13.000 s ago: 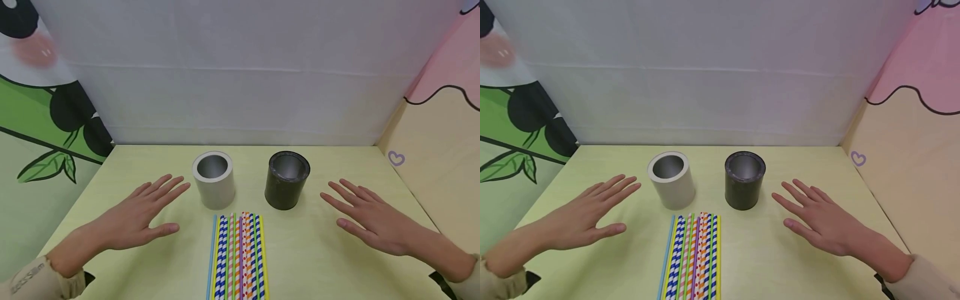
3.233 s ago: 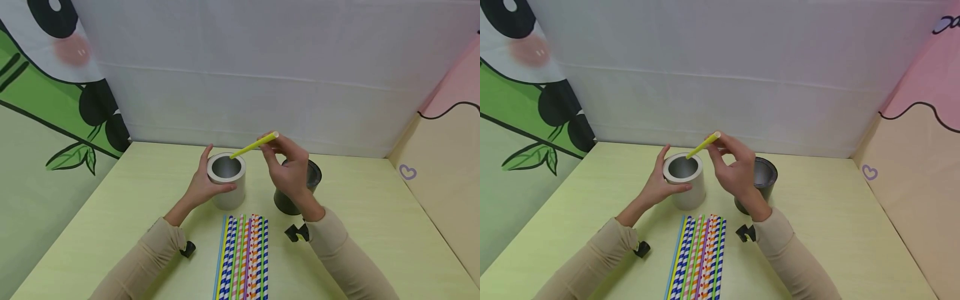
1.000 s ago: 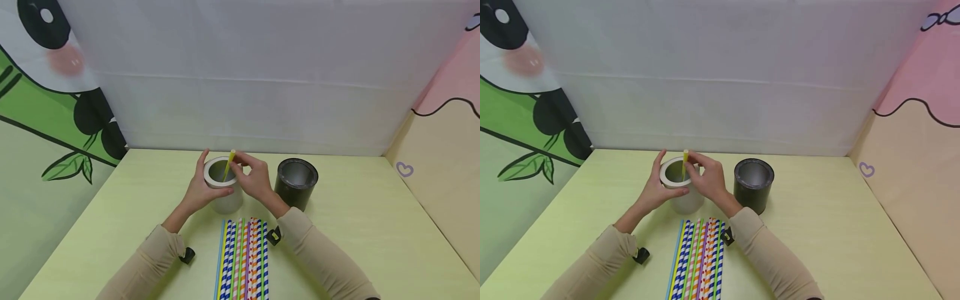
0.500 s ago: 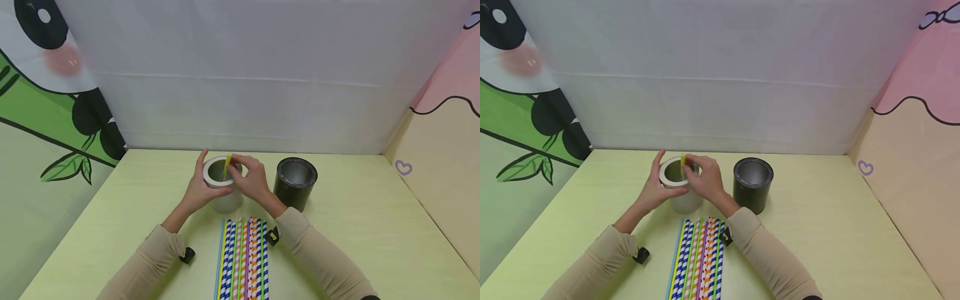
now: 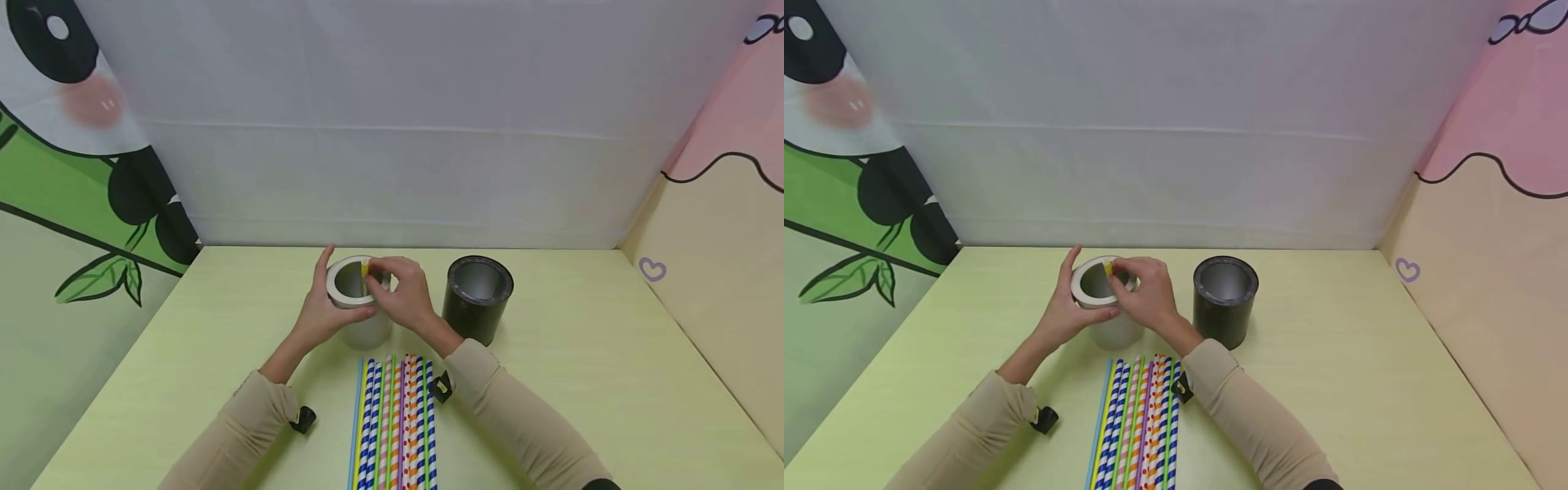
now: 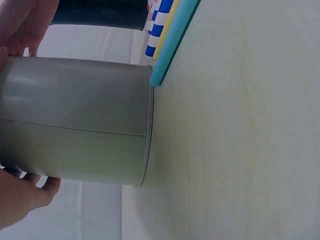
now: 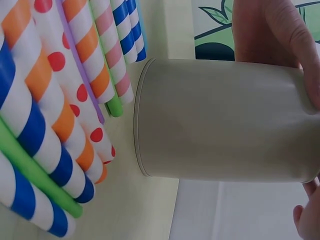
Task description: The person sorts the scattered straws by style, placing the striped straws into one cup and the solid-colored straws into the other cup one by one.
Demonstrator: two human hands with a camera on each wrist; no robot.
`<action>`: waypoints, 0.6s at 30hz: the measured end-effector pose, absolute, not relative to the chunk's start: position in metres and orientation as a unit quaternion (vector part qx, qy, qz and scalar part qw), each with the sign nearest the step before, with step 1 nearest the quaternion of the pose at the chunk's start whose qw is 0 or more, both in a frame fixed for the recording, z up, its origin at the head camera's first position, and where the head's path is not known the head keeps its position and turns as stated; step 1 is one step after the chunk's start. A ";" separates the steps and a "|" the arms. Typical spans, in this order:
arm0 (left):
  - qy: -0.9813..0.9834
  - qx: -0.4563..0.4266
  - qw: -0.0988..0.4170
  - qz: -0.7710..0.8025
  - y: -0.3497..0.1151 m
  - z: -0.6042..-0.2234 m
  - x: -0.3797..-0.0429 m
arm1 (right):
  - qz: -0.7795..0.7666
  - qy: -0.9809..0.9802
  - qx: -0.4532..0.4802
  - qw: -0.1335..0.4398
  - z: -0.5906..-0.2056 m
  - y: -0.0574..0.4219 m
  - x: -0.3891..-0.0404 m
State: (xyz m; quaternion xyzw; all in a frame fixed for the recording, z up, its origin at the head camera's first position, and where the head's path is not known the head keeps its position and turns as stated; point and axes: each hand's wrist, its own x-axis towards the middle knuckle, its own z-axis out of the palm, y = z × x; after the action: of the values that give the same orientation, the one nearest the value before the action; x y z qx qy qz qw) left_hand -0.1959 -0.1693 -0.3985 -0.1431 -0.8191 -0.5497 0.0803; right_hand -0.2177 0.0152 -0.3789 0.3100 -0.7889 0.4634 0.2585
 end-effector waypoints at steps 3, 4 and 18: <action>-0.818 -0.142 0.079 -0.552 -0.169 -0.398 -0.196 | 0.461 -0.787 0.311 0.265 -0.378 0.015 -0.218; -0.819 -0.143 0.079 -0.551 -0.169 -0.398 -0.196 | 0.461 -0.787 0.310 0.268 -0.379 0.016 -0.217; -0.832 -0.128 0.065 -0.536 -0.164 -0.380 -0.183 | 0.455 -0.774 0.322 0.301 -0.382 0.020 -0.213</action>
State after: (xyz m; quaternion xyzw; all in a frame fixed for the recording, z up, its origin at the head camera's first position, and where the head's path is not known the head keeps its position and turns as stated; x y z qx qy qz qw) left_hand -0.1834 -0.1642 -0.3804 -0.1278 -0.8318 -0.5361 0.0653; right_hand -0.2130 0.0200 -0.3822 0.3222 -0.7737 0.4550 0.3009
